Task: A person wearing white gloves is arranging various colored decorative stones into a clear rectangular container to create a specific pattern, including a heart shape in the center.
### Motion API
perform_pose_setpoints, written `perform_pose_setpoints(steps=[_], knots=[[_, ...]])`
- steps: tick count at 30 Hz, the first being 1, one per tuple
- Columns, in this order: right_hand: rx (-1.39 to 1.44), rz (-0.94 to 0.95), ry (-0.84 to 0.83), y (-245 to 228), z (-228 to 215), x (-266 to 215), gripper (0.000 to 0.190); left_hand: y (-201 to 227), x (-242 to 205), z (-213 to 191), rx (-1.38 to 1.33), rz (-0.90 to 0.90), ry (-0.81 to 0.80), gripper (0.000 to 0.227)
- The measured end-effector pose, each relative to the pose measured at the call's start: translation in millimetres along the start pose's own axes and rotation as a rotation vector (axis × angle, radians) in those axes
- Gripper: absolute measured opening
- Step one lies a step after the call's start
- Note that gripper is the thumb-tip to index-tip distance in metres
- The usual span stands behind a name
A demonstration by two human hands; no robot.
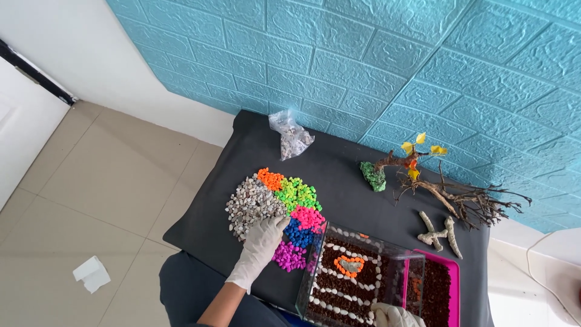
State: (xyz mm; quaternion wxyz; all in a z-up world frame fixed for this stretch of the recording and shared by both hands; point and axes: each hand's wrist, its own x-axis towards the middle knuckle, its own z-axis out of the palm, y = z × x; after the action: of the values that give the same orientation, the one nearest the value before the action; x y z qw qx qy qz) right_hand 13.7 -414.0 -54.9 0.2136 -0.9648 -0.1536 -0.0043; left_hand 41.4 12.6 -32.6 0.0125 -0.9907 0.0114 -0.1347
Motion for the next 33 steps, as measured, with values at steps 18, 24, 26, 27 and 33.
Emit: perform_pose_setpoints(steps=[18, 24, 26, 27, 33], knots=[[-0.002, 0.092, 0.158, -82.0, -60.4, 9.0, 0.011, 11.0, -1.7, 15.5, -0.168, 0.039, -0.008, 0.028], [0.024, 0.081, 0.190, -86.5, -63.3, 10.0, 0.009, 18.4, 20.4, -1.1, -0.111, -0.004, -0.068, 0.012], [0.032, 0.079, 0.181, -89.6, -66.8, 11.5, 0.010, 18.9, 27.3, -0.4, -0.134, -0.015, -0.093, 0.010], [0.036, 0.074, 0.174, -90.8, -68.9, 13.1, 0.010, 19.3, 31.3, 0.1, -0.158, -0.027, -0.115, 0.009], [0.013, 0.072, 0.193, -76.2, -53.4, 7.3, 0.009, 18.0, 21.8, 8.5, -0.100, -0.003, 0.004, 0.009]])
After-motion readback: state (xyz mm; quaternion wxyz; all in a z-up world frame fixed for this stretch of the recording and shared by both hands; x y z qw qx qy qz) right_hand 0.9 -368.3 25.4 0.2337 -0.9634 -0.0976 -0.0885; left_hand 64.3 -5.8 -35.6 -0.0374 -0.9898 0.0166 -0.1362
